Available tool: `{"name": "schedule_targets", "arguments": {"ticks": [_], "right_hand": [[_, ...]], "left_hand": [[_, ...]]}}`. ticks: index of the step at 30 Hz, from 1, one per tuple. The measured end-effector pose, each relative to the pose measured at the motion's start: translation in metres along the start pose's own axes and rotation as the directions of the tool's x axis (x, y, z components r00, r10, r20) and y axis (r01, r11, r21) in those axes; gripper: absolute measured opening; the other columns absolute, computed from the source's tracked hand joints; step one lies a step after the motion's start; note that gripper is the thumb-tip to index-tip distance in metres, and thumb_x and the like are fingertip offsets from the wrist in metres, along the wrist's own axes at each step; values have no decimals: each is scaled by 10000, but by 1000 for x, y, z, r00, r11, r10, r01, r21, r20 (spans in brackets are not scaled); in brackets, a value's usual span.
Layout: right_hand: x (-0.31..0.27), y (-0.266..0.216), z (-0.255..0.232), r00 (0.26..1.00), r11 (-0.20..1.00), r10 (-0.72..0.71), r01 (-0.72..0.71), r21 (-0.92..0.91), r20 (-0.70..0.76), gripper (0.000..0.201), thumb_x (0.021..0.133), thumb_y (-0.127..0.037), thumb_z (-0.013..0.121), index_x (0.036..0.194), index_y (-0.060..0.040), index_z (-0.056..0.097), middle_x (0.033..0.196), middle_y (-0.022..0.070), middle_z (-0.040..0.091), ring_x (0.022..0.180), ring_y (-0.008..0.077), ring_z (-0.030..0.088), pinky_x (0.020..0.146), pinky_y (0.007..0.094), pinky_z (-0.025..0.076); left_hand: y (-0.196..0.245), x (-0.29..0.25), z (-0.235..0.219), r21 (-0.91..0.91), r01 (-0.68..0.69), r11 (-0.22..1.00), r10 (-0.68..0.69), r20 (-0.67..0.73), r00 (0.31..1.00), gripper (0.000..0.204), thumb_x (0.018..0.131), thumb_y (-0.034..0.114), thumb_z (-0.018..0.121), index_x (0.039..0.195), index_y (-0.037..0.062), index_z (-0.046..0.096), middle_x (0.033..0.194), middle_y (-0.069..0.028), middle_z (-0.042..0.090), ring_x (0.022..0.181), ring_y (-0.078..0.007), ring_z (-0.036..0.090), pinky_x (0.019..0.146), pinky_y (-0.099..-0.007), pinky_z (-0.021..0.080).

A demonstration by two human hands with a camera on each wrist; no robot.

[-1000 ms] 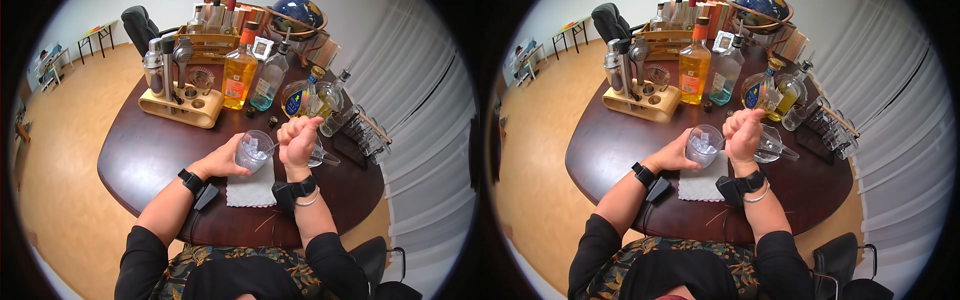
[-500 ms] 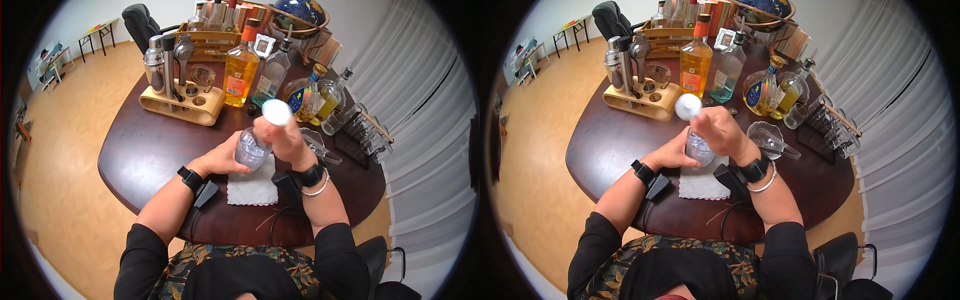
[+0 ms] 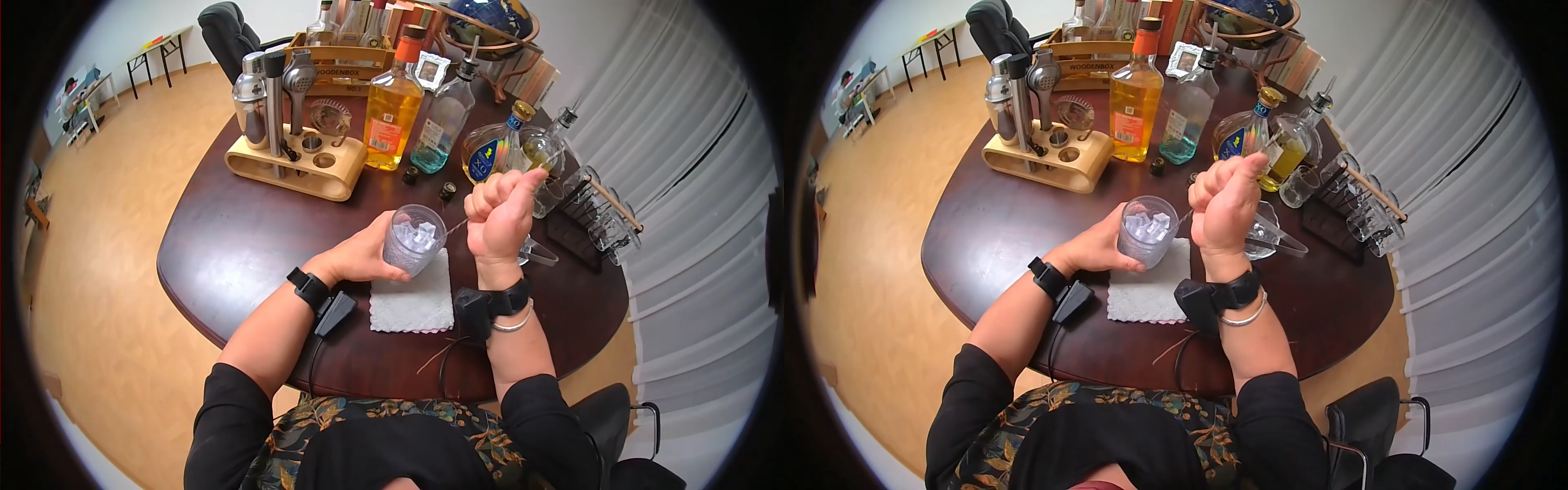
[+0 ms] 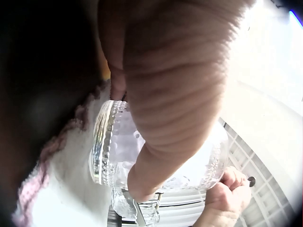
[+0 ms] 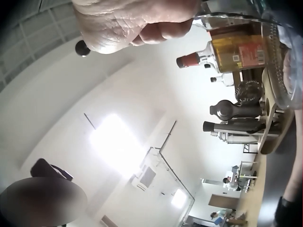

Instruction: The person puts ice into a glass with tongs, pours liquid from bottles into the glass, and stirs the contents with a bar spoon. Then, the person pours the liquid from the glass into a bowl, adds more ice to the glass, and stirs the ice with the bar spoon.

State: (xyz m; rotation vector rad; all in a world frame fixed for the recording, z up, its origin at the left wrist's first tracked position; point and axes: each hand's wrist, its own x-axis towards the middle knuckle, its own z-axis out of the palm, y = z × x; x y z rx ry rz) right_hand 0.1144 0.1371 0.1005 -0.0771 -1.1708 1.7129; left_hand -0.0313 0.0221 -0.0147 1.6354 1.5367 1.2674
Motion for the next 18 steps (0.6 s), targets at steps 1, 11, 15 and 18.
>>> {"name": "schedule_targets", "arguments": {"ticks": [1, 11, 15, 18], "right_hand": [[4, -1, 1, 1000, 1000, 16, -17, 9, 18, 573, 962, -601, 352, 623, -143, 294, 555, -48, 235, 438, 79, 203, 415, 254, 173], [9, -9, 9, 628, 966, 68, 153, -208, 775, 500, 1015, -407, 417, 660, -57, 454, 615, -22, 403, 564, 73, 343, 513, 249, 274], [7, 13, 10, 750, 927, 255, -10, -376, 610, 575, 1002, -501, 381, 633, -65, 446, 572, -33, 404, 529, 54, 352, 486, 238, 288], [3, 17, 11, 922, 964, 188, -107, -245, 338, 575, 971, -577, 358, 622, -120, 361, 551, -28, 339, 457, 72, 328, 415, 235, 252]], "left_hand": [[0, 0, -1, 11, 2, 1000, -2, 3, 1000, 1026, 606, 263, 882, 1396, -6, 286, 1366, -194, 412, 1305, -281, 404, 1095, -363, 325], [-5, 1, -3, -192, -44, 980, 56, 62, 996, 1058, 602, 246, 877, 1428, 7, 260, 1396, -165, 395, 1333, -258, 364, 1121, -365, 285], [13, 0, -9, -112, 27, 993, -15, 105, 994, 1025, 593, 249, 883, 1406, 13, 305, 1376, -159, 415, 1314, -255, 385, 1110, -366, 295], [5, 0, -7, 53, -100, 994, 97, 50, 994, 1009, 589, 276, 889, 1387, 8, 332, 1358, -161, 428, 1308, -253, 385, 1100, -367, 305]]}}
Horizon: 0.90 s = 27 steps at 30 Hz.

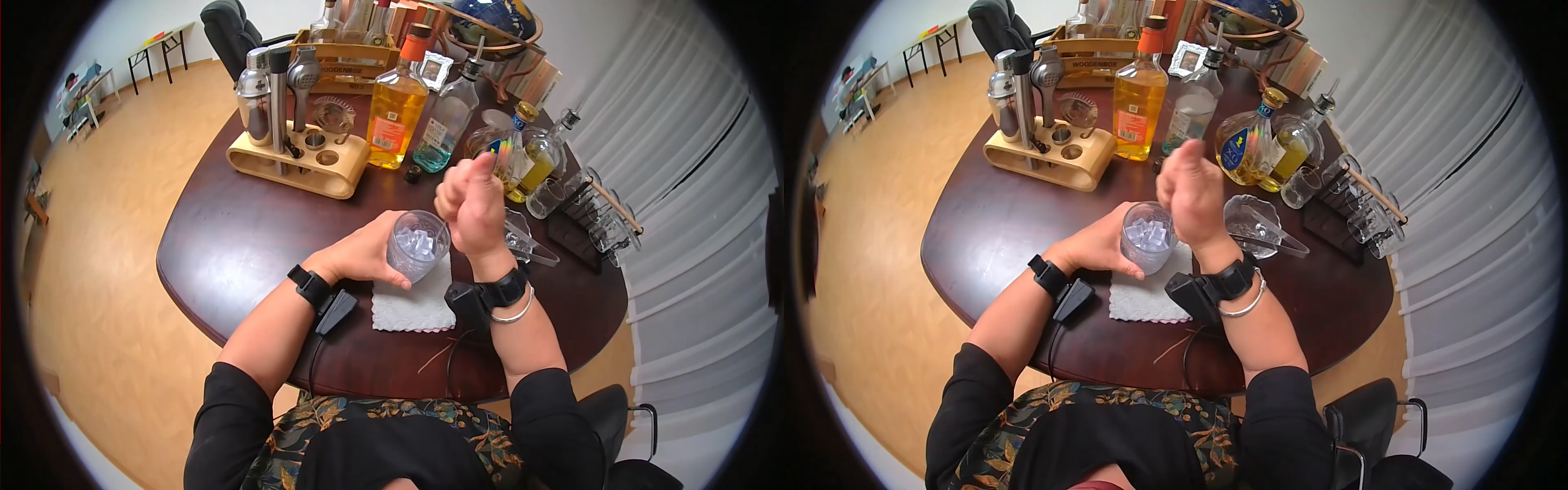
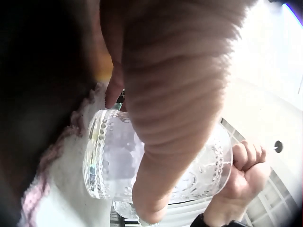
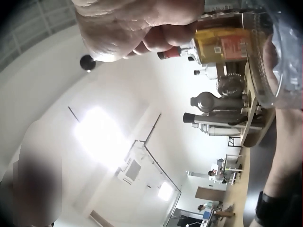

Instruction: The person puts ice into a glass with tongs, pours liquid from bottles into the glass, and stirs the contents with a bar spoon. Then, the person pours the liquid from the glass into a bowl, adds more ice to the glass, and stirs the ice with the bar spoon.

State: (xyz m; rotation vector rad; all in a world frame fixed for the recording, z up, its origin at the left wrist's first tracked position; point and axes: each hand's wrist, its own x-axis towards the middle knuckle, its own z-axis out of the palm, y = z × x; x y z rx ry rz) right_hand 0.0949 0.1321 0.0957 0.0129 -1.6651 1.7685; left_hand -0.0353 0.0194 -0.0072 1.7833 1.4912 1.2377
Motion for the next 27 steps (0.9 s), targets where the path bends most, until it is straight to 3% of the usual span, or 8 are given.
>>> {"name": "schedule_targets", "arguments": {"ticks": [4, 9, 12, 18, 20, 22, 23, 27], "right_hand": [[-8, 7, -12, 953, 979, -51, 107, 172, -299, 567, 947, -605, 386, 632, -142, 303, 570, -48, 248, 451, 76, 239, 406, 237, 201], [-21, -1, -11, 945, 976, -147, 187, 114, -292, 579, 957, -605, 358, 628, -135, 284, 571, -45, 239, 456, 85, 224, 417, 258, 192], [-19, -23, -7, 934, 954, -205, 258, 155, -292, 582, 962, -606, 337, 626, -133, 285, 569, -39, 252, 459, 87, 225, 426, 263, 193], [-16, -15, -8, 858, 905, -420, 421, 61, 296, 569, 1004, -491, 374, 625, -67, 403, 590, 9, 375, 518, 116, 344, 484, 278, 268], [-20, -6, -6, 842, 907, -345, 413, -84, 415, 529, 1014, -432, 396, 647, -56, 445, 612, 10, 421, 544, 101, 368, 507, 266, 301], [-20, 7, -9, 885, 967, -144, 221, -127, 443, 500, 1023, -404, 384, 675, -51, 456, 618, -6, 430, 555, 89, 364, 524, 253, 316], [-22, 16, -6, 927, 993, -72, 103, -63, 369, 514, 1022, -425, 382, 677, -52, 454, 609, -16, 421, 554, 86, 358, 526, 242, 311], [-25, 27, -2, 986, 980, -169, 169, -102, 14, 557, 1005, -505, 349, 633, -91, 377, 575, -25, 357, 503, 71, 332, 474, 245, 272]], "left_hand": [[-3, -1, -1, -19, 58, 998, -57, 73, 996, 1064, 588, 299, 908, 1404, 2, 293, 1371, -129, 416, 1302, -223, 379, 1114, -347, 274], [0, 0, 1, -536, 117, 836, -38, 156, 987, 1086, 668, 387, 850, 1467, 19, 212, 1444, -146, 363, 1360, -242, 319, 1136, -368, 227], [13, -1, -1, -587, 70, 806, -43, 60, 997, 1050, 701, 401, 823, 1474, 35, 212, 1441, -147, 370, 1359, -244, 322, 1133, -379, 234], [25, 2, -4, -650, 111, 751, -89, 66, 994, 1027, 688, 310, 849, 1464, 27, 238, 1417, -126, 401, 1329, -230, 364, 1113, -368, 272], [22, 0, -4, -626, 87, 775, -80, 39, 996, 916, 743, 279, 804, 1447, 33, 273, 1380, -107, 436, 1299, -210, 391, 1097, -352, 294], [15, -2, -1, -581, 10, 814, -25, -18, 1000, 680, 869, 241, 699, 1416, 51, 343, 1321, -82, 488, 1250, -177, 430, 1071, -325, 326], [7, 0, 1, -642, 41, 765, -73, -23, 997, 596, 910, 300, 621, 1391, 47, 377, 1302, -74, 504, 1238, -175, 442, 1063, -324, 335], [4, 7, 5, -800, 162, 577, -288, -14, 958, 563, 1007, 491, 328, 1293, 37, 496, 1236, -50, 559, 1189, -169, 490, 1033, -320, 367]]}}
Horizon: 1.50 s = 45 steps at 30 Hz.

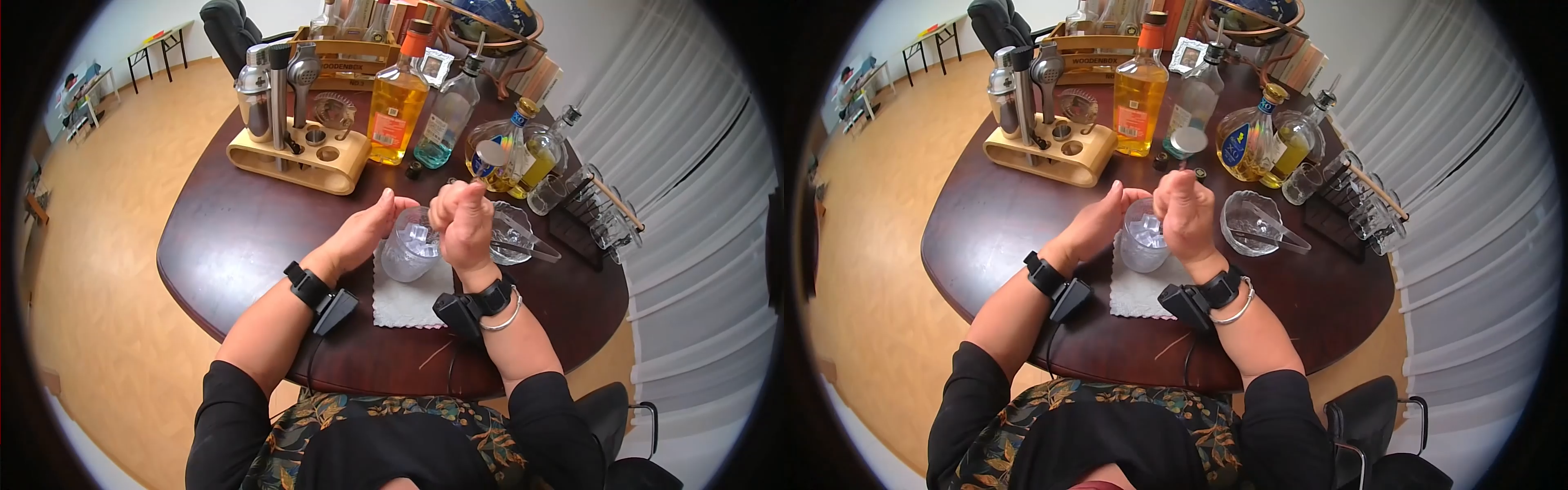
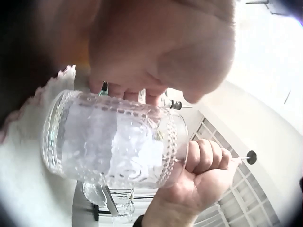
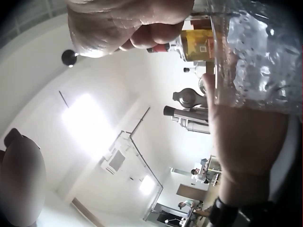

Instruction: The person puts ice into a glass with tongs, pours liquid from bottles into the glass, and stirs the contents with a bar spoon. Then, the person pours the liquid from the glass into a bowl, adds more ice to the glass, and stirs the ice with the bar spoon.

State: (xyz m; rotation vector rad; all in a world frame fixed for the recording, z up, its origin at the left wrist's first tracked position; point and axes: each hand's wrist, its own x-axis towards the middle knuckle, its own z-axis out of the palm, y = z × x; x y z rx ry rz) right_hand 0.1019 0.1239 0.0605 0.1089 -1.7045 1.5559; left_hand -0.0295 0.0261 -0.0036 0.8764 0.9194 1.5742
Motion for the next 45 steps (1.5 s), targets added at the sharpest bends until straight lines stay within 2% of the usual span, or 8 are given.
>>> {"name": "schedule_targets", "arguments": {"ticks": [5, 10, 17, 21, 27, 31, 39, 45], "right_hand": [[10, -16, -7, 944, 959, 126, -37, 280, -306, 575, 960, -590, 374, 617, -135, 295, 560, -42, 247, 450, 84, 230, 423, 250, 200], [15, -39, -9, 958, 950, 68, 22, 310, -277, 588, 963, -601, 336, 617, -128, 284, 559, -38, 237, 460, 92, 208, 439, 269, 185], [17, -43, -21, 901, 959, -241, 165, 230, 359, 550, 997, -511, 360, 656, -79, 379, 594, -5, 353, 498, 106, 294, 465, 275, 235], [6, -19, -4, 910, 986, 66, -122, 112, 410, 548, 1024, -452, 340, 645, -59, 390, 587, 2, 372, 536, 94, 356, 503, 260, 299], [9, 0, -11, 920, 945, 243, -153, 289, -307, 554, 962, -587, 376, 638, -143, 305, 564, -40, 260, 449, 84, 267, 408, 249, 218], [14, -19, -13, 892, 949, 188, -58, 309, -411, 563, 955, -607, 368, 628, -155, 292, 560, -48, 221, 434, 78, 202, 400, 252, 175], [17, -55, -3, 1000, 967, -5, -2, 256, 26, 586, 976, -584, 311, 625, -115, 298, 567, -30, 248, 461, 98, 219, 443, 270, 193], [15, -66, 12, 876, 992, 16, 47, -119, 482, 528, 1002, -469, 410, 678, -58, 483, 635, -23, 451, 581, 68, 378, 516, 238, 313]], "left_hand": [[-11, 5, 8, -174, 103, 979, -103, 6, 995, 629, 1015, 517, 262, 1298, 13, 511, 1287, -83, 554, 1199, -185, 504, 1059, -345, 353], [-4, 2, 3, -235, 113, 965, -83, 136, 987, 638, 1019, 504, 252, 1351, -6, 445, 1359, -96, 498, 1259, -203, 459, 1089, -370, 317], [-4, 6, -4, -189, 145, 971, -100, 228, 968, 626, 1016, 503, 264, 1374, 15, 425, 1361, -92, 504, 1253, -217, 473, 1085, -391, 323], [-2, 2, 6, -118, 138, 983, -129, 83, 988, 600, 1018, 489, 288, 1337, 15, 472, 1324, -80, 536, 1228, -196, 489, 1083, -367, 326], [-5, 3, 2, -81, 159, 984, -149, 120, 982, 595, 1028, 476, 268, 1297, 9, 521, 1296, -72, 556, 1202, -172, 501, 1071, -330, 344], [-3, 0, 5, 76, 185, 980, -190, 72, 979, 588, 1033, 468, 246, 1293, 17, 518, 1293, -74, 556, 1181, -176, 512, 1060, -337, 355], [-6, -1, -1, 65, 131, 989, -137, 110, 984, 563, 1036, 437, 280, 1321, 3, 497, 1304, -81, 548, 1187, -171, 507, 1057, -326, 358], [8, -10, 9, 218, 162, 962, -178, 53, 983, 654, 1017, 515, 267, 1320, -14, 506, 1324, -84, 536, 1208, -156, 488, 1066, -298, 337]]}}
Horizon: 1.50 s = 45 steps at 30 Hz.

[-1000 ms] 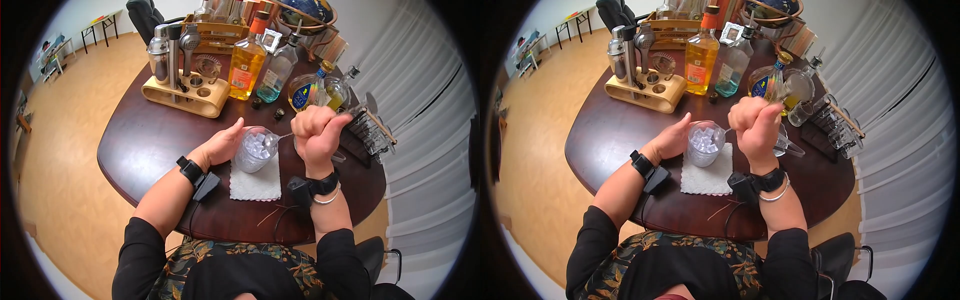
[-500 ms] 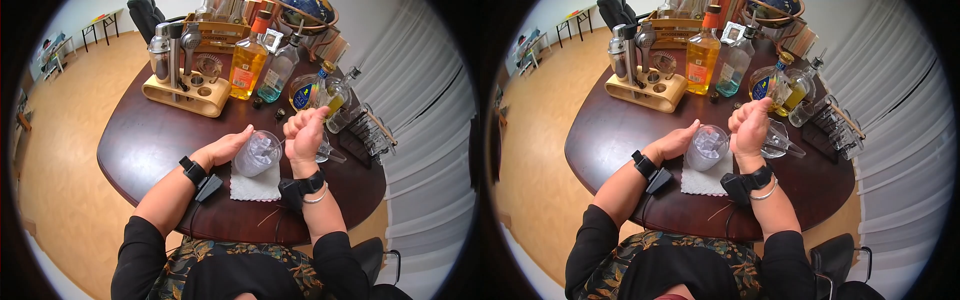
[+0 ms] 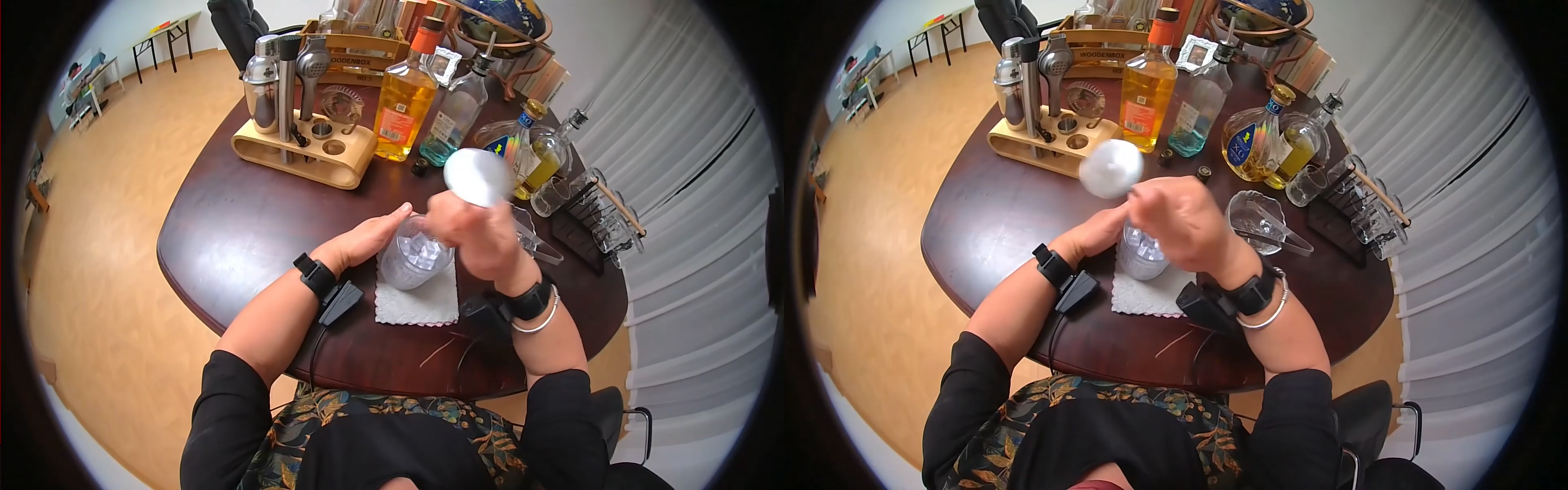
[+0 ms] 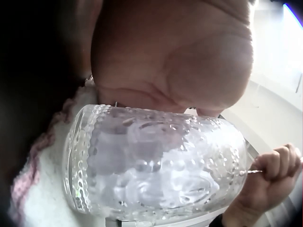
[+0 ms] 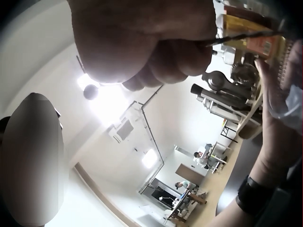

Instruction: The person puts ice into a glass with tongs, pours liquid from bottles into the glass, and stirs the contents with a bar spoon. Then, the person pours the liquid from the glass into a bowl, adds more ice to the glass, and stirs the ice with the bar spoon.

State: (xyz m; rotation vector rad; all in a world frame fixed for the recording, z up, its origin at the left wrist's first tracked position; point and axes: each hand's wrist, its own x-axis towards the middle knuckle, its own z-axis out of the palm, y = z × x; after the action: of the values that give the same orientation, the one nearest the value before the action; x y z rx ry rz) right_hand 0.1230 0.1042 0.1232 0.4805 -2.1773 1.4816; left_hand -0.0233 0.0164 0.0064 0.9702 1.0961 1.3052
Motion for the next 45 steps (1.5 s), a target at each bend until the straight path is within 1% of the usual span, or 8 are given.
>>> {"name": "schedule_targets", "arguments": {"ticks": [4, 7, 16, 22, 26, 32, 38, 45], "right_hand": [[-2, 25, 13, 948, 964, 257, -238, 120, -187, 558, 995, -513, 384, 654, -77, 451, 598, -34, 426, 548, 52, 373, 510, 227, 323], [-7, 35, 14, 840, 971, 189, -83, 224, -509, 562, 987, -532, 368, 637, -92, 386, 575, -36, 344, 485, 66, 345, 437, 236, 289], [-9, 16, -2, 739, 927, 138, 137, 348, -659, 562, 984, -555, 339, 627, -124, 294, 569, -41, 243, 459, 70, 224, 413, 247, 203], [0, 11, -8, 996, 996, -54, 59, 68, -78, 529, 1025, -438, 356, 676, -56, 467, 604, -16, 439, 535, 82, 383, 500, 243, 319], [1, 19, 17, 939, 929, 318, -336, 157, 128, 503, 1006, -457, 418, 694, -67, 482, 653, -55, 409, 621, 50, 344, 541, 219, 312], [-21, 40, 26, 872, 1000, 11, -19, -12, -490, 531, 999, -512, 346, 673, -94, 366, 588, -20, 296, 483, 83, 280, 456, 252, 250], [-34, 33, 27, 908, 973, 229, -205, 105, -351, 551, 989, -533, 368, 670, -87, 418, 627, -26, 387, 579, 64, 360, 538, 234, 319], [-36, 41, 26, 815, 973, 165, -43, 226, -556, 563, 975, -554, 379, 643, -100, 357, 606, -29, 329, 511, 74, 334, 468, 237, 275]], "left_hand": [[8, -7, 2, 176, -44, 983, 39, 30, 999, 684, 1011, 535, 260, 1316, -27, 501, 1319, -94, 533, 1204, -151, 477, 1064, -300, 338], [3, -5, 2, 122, -46, 991, 41, 43, 998, 682, 1008, 536, 282, 1311, -31, 509, 1316, -89, 539, 1206, -159, 476, 1068, -299, 329], [-2, -2, 1, 24, -28, 999, 26, 94, 995, 674, 1013, 523, 274, 1268, -37, 552, 1259, -101, 587, 1162, -157, 522, 1057, -299, 355], [0, -7, 6, 52, 5, 999, -3, -29, 1000, 653, 1013, 512, 296, 1266, -33, 554, 1245, -87, 589, 1145, -150, 522, 1037, -299, 369], [-13, -3, -8, 269, -55, 962, 56, 1, 998, 664, 1017, 513, 269, 1300, -32, 520, 1298, -88, 552, 1190, -156, 493, 1064, -297, 343], [4, -11, 7, 103, -21, 994, 17, 40, 999, 636, 1014, 497, 311, 1275, -40, 530, 1252, -79, 564, 1112, -143, 523, 999, -301, 391], [-8, -3, -2, 118, 6, 993, -11, 40, 999, 631, 1019, 486, 308, 1307, -43, 495, 1262, -87, 568, 1144, -150, 525, 1032, -304, 380], [-12, -1, 6, -33, -18, 999, 20, 73, 997, 600, 1014, 467, 342, 1276, -37, 534, 1259, -89, 576, 1124, -153, 541, 1019, -299, 388]]}}
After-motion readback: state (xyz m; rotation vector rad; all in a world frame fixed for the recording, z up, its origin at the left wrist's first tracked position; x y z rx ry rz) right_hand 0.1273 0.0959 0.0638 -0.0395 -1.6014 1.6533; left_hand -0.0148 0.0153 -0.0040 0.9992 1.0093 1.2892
